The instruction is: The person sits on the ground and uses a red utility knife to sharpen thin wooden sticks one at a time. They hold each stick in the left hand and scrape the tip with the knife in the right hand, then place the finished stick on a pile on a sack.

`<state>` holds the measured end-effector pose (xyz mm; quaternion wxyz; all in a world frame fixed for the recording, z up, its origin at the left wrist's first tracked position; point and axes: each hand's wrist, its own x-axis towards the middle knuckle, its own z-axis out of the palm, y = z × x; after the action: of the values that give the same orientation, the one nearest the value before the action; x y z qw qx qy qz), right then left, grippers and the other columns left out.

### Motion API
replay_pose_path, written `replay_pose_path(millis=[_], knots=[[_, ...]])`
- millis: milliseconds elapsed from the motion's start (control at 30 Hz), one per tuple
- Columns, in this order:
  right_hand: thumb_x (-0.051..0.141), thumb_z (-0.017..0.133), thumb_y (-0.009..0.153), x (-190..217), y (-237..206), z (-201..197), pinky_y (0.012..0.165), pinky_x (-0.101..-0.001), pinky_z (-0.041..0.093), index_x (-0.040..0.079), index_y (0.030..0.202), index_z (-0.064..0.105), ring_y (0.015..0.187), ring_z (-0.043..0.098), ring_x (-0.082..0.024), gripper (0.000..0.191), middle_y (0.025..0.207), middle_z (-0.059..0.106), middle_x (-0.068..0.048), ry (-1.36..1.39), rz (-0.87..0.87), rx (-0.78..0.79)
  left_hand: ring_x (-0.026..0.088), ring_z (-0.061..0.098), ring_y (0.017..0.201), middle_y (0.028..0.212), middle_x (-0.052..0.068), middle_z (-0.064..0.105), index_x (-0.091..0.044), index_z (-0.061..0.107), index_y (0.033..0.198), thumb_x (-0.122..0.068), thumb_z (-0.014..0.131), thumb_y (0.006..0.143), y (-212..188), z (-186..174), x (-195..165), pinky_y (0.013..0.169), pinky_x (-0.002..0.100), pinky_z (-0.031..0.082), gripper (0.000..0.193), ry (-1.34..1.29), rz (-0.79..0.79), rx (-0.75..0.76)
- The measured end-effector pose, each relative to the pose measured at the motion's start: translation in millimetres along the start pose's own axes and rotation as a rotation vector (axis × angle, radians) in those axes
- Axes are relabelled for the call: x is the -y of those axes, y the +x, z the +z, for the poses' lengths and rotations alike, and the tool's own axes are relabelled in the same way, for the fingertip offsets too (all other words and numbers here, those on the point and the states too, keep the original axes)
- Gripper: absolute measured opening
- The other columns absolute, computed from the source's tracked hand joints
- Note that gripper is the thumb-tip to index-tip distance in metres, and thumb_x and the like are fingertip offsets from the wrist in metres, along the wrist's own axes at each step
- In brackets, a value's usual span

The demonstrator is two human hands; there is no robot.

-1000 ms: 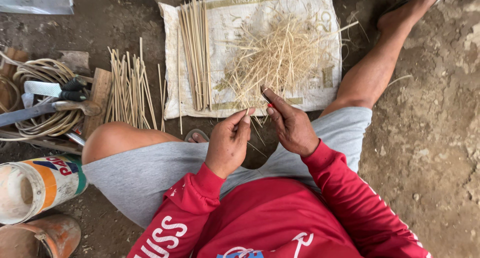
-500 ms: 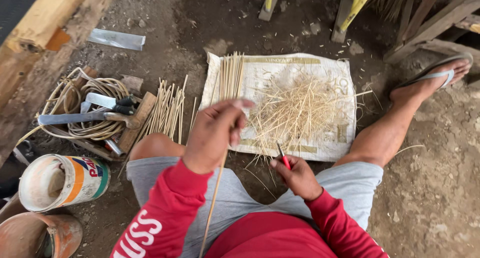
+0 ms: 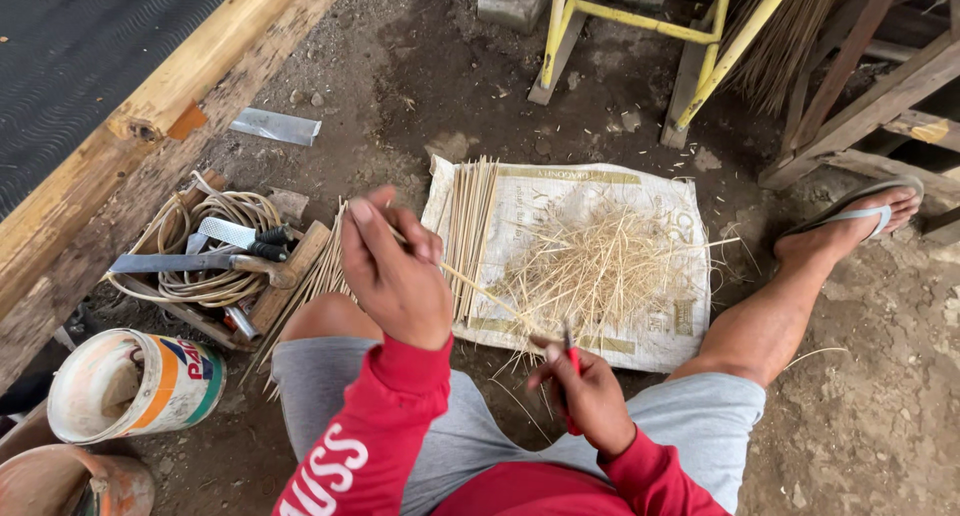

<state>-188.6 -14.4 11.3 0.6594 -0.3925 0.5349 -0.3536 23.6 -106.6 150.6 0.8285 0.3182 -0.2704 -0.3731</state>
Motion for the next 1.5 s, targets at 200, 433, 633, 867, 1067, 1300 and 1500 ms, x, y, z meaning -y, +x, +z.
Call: replay_pose_path(millis=[200, 433, 633, 867, 1067, 1300, 1500], knots=[[0.034, 0.057, 0.103, 11, 29, -24, 0.044, -0.0263, 0.037, 0.004, 0.118, 0.064, 0.048, 0.045, -0.011, 0.035, 0.084, 0.072, -0.009, 0.445, -0.038, -0.337, 0.027, 0.073, 0.097, 0.102, 0.018, 0.072, 0.000, 0.053, 0.115, -0.028, 0.034, 0.118, -56, -30, 16, 0.099, 0.042, 0.059, 0.034, 0.078, 0.045, 0.189], [0.023, 0.059, 0.102, 33, 55, -58, 0.048, -0.0278, 0.041, 0.003, 0.109, 0.064, 0.054, 0.051, -0.012, 0.022, 0.085, 0.070, -0.007, 0.469, -0.217, -0.460, 0.027, 0.067, 0.122, 0.127, 0.021, 0.070, 0.007, 0.064, 0.124, -0.026, 0.035, 0.115, -97, -67, 4, 0.108, 0.039, 0.053, 0.045, 0.399, -0.193, 0.292], [0.020, 0.062, 0.106, 67, 40, -69, 0.047, -0.0234, 0.038, -0.001, 0.105, 0.068, 0.052, 0.049, -0.008, 0.022, 0.078, 0.063, -0.005, 0.216, -0.408, -0.300, 0.022, 0.071, 0.111, 0.114, 0.016, 0.077, 0.004, 0.068, 0.125, -0.031, 0.046, 0.112, -50, -91, -26, 0.103, 0.032, 0.052, 0.043, 0.685, -0.296, 0.546], [0.018, 0.062, 0.104, 68, 23, -35, 0.044, -0.0219, 0.038, 0.000, 0.100, 0.068, 0.050, 0.049, -0.005, 0.020, 0.076, 0.068, -0.003, 0.010, -0.314, -0.181, 0.016, 0.076, 0.088, 0.102, 0.010, 0.077, -0.001, 0.064, 0.130, -0.029, 0.057, 0.101, -60, -55, 8, 0.078, 0.030, 0.060, 0.041, 0.941, -0.577, 1.032], [0.021, 0.064, 0.108, 38, 24, -32, 0.053, -0.0252, 0.042, -0.002, 0.103, 0.067, 0.060, 0.051, -0.006, 0.024, 0.078, 0.066, -0.003, -0.047, -0.325, -0.116, 0.008, 0.045, 0.059, 0.067, 0.000, 0.051, -0.001, 0.068, 0.127, -0.023, 0.047, 0.110, -94, -57, 50, 0.056, 0.026, 0.043, 0.035, 0.774, -0.763, 1.040], [0.026, 0.053, 0.107, 12, -9, -27, 0.063, -0.0411, 0.051, 0.003, 0.126, 0.059, 0.069, 0.066, -0.030, 0.030, 0.077, 0.066, -0.014, -0.710, -0.440, -0.068, 0.005, 0.044, 0.056, 0.066, -0.005, 0.049, -0.007, 0.064, 0.132, -0.018, 0.049, 0.104, -111, -90, 67, 0.051, 0.024, 0.039, 0.033, 0.690, -0.956, 0.732], [0.027, 0.055, 0.105, -10, -9, -10, 0.059, -0.0468, 0.051, 0.004, 0.118, 0.058, 0.073, 0.067, -0.039, 0.027, 0.086, 0.068, -0.017, -0.902, -0.578, 0.005, 0.007, 0.048, 0.057, 0.068, -0.002, 0.056, 0.000, 0.067, 0.102, -0.017, 0.052, 0.107, -117, -108, 74, 0.052, 0.026, 0.041, 0.023, 0.774, -0.897, 0.808]])
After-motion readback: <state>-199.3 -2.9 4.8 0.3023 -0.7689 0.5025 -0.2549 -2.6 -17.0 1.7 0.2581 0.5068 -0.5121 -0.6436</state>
